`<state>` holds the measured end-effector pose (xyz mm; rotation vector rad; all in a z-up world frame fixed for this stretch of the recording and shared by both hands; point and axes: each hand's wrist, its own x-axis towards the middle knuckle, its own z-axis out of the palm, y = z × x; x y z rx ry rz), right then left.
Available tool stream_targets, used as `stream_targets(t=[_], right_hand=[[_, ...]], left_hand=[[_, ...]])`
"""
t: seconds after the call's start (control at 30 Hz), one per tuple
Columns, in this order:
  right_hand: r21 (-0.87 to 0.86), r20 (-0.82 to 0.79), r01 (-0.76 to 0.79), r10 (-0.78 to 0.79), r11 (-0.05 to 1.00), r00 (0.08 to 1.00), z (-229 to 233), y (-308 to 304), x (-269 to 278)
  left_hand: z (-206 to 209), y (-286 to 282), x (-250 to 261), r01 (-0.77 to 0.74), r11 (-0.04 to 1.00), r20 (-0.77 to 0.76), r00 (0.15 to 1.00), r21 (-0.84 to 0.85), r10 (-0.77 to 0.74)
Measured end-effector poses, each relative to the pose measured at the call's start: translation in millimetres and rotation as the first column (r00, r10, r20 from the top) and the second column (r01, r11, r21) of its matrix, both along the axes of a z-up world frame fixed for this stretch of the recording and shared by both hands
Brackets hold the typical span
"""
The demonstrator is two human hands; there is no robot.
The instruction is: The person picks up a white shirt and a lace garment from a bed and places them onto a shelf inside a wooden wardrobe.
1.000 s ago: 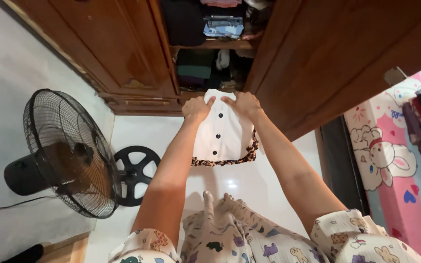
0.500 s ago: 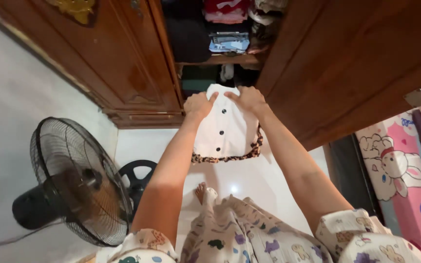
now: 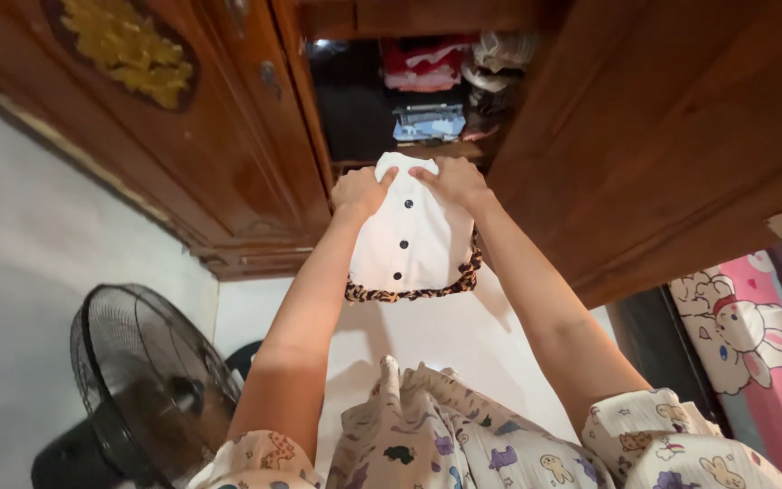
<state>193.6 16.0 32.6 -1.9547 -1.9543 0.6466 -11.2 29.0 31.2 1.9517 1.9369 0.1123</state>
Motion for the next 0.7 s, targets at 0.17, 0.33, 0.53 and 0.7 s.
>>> stream_targets(t=[0.17,0.33,0.53,0.7], right_hand=[[-0.015,0.064,0.02,-0.019,1.0,0.998,16.7,17.9,-4.0],[0.066,0.027,0.044,-0.046,0.997,0.999,29.6,28.2,-9.9],[0.064,-0.026,0.098,-0.096,0.993,0.995,68.9,31.7,-15.8],[0.155,-0.036,0.127,-0.123,0.98,0.992,84.3,47.3,-6.7]], left_hand=[[29.4,14.9,-7.5,0.028,0.998,0.052,0.998,0.049,-0.03],[45.1,30.9,-15.6,0.045,0.995,0.07,0.996,0.089,-0.052],[68.5,47.8,-17.2,0.05,0.988,0.123,0.99,0.144,-0.068],[88.4,63.3,-8.7,0.041,0.977,0.129,0.989,0.21,-0.07]])
